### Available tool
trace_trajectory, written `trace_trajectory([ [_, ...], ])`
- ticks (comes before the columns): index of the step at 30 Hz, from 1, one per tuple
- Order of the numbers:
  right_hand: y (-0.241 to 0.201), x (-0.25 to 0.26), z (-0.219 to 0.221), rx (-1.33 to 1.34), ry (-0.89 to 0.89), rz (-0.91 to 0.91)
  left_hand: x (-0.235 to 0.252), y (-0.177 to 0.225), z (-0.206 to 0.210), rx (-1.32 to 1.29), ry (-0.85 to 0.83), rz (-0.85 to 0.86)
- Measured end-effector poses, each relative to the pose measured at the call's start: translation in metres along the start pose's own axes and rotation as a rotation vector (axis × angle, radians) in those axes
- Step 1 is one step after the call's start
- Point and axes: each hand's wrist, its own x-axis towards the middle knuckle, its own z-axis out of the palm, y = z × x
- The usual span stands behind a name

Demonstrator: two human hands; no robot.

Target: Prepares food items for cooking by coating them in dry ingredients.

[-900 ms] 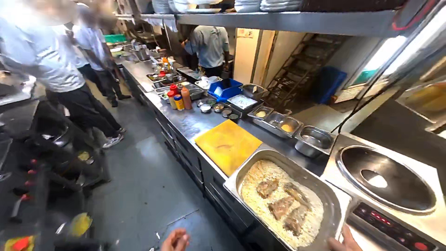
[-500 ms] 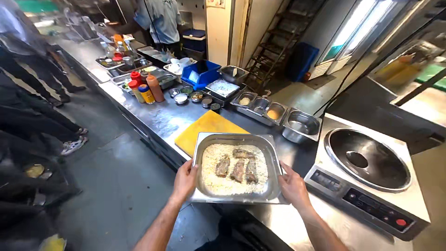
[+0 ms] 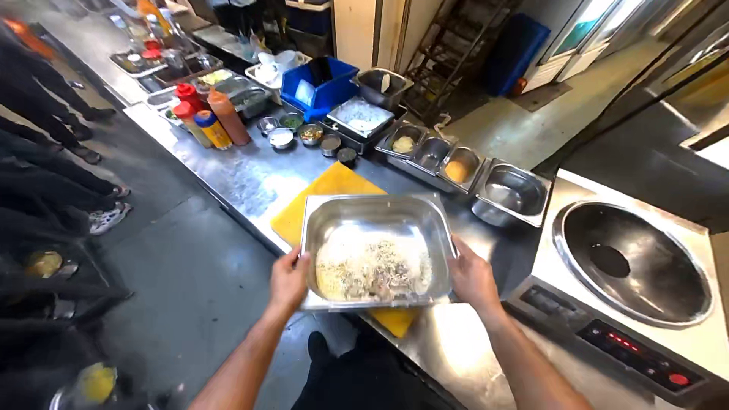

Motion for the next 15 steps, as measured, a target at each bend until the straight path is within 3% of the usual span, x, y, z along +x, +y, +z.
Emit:
trace_trajectory([
  [2, 0.001, 0.006, 0.003, 0.017, 0.011, -0.014, 0.014, -0.001, 0.003, -0.012, -0.025, -0.004],
  [7, 0.008, -0.046, 0.0, 0.03, 0.054, 0.028, -0.034, -0.011, -0.01, -0.038, -0.022, 0.01],
  [10, -0.004, 0.009, 0.001, 0.002, 0.003, 0.087, 0.016, 0.008, -0.001, 0.039, -0.041, -0.025],
  [12, 0.0, 0.019, 0.006, 0.017, 0.019, 0.035, 0.028, 0.01, 0.003, 0.019, -0.063, -0.013],
  [15, 0.006, -0.037, 0.004, 0.021, 0.037, 0.011, -0.015, -0.007, -0.012, -0.031, -0.055, 0.022],
])
